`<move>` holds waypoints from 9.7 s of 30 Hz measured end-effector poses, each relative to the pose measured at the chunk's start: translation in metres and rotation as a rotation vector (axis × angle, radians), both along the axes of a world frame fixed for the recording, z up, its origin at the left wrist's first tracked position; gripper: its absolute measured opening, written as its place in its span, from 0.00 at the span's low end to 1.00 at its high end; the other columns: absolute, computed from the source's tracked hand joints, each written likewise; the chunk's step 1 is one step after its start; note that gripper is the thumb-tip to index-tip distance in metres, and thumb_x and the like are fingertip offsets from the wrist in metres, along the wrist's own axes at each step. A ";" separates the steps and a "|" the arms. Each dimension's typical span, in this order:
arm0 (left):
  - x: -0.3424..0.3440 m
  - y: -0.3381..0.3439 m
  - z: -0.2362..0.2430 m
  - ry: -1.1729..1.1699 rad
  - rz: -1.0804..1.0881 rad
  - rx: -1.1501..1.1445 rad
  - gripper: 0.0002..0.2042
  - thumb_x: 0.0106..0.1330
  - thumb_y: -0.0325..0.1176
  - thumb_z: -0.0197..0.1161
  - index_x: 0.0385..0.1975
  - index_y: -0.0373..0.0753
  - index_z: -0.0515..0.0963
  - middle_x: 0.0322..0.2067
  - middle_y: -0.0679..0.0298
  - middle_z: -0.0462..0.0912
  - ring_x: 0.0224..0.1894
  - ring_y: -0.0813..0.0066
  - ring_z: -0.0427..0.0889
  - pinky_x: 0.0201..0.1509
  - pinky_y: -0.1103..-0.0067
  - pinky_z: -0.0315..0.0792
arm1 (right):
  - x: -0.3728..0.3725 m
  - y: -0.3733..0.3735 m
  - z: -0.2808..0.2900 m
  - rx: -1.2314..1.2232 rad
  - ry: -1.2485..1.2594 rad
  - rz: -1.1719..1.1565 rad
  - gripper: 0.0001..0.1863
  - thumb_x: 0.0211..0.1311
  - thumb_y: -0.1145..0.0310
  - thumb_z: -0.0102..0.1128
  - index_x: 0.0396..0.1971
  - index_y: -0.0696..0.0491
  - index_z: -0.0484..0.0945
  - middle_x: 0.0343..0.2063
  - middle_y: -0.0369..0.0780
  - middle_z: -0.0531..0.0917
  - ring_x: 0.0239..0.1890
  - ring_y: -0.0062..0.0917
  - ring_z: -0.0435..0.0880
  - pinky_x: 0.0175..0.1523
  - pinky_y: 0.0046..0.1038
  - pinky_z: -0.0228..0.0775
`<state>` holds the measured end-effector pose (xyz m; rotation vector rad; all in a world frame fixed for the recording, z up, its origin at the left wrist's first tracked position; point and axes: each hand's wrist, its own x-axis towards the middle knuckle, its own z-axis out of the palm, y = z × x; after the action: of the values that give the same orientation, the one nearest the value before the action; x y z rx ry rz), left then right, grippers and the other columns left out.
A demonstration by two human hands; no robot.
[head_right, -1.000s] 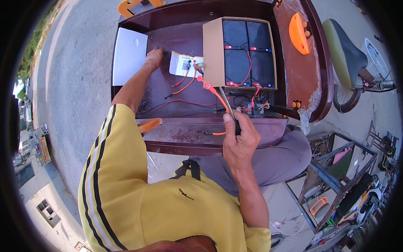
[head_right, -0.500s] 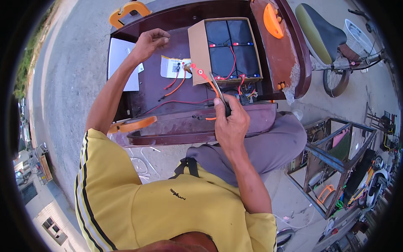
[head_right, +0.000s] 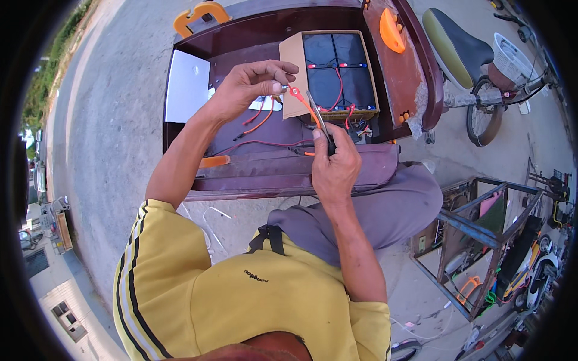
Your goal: The person sits on the ground and works on the electrical wiring inside the battery compartment of a motorized rickshaw. They use a screwdriver to tighten connections on the battery terminals and handle red and black wires.
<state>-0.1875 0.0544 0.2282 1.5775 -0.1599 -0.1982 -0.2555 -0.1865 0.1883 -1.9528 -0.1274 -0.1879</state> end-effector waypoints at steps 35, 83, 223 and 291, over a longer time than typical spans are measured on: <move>0.010 0.005 -0.038 0.277 -0.245 0.271 0.04 0.75 0.27 0.62 0.42 0.33 0.79 0.32 0.66 0.83 0.32 0.80 0.80 0.38 0.82 0.76 | 0.028 -0.017 0.009 0.020 0.097 0.149 0.11 0.63 0.71 0.69 0.44 0.60 0.85 0.36 0.45 0.85 0.39 0.38 0.86 0.46 0.35 0.75; 0.156 -0.030 -0.201 -0.020 0.424 0.575 0.11 0.63 0.30 0.72 0.43 0.34 0.85 0.37 0.53 0.91 0.40 0.63 0.91 0.48 0.71 0.83 | 0.234 0.020 -0.039 -0.644 -0.237 0.437 0.10 0.70 0.72 0.61 0.48 0.56 0.78 0.44 0.51 0.79 0.44 0.52 0.84 0.49 0.47 0.79; 0.135 -0.068 -0.222 -0.075 0.747 0.584 0.13 0.54 0.35 0.73 0.40 0.47 0.83 0.48 0.57 0.68 0.53 0.55 0.76 0.51 0.62 0.77 | 0.288 0.072 -0.025 -0.921 -0.121 0.765 0.15 0.74 0.67 0.56 0.53 0.59 0.72 0.53 0.55 0.80 0.58 0.52 0.80 0.62 0.44 0.73; 0.139 -0.074 -0.211 -0.072 0.872 0.528 0.26 0.51 0.34 0.75 0.48 0.35 0.72 0.53 0.48 0.64 0.55 0.45 0.75 0.55 0.59 0.77 | 0.290 0.072 -0.028 -1.103 -0.237 0.866 0.21 0.53 0.79 0.68 0.48 0.63 0.75 0.46 0.57 0.82 0.47 0.54 0.87 0.49 0.44 0.85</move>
<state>-0.0489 -0.0198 0.0169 2.0304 0.5681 0.5398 0.0341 -0.1149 0.1600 -2.7079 -1.4512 0.3007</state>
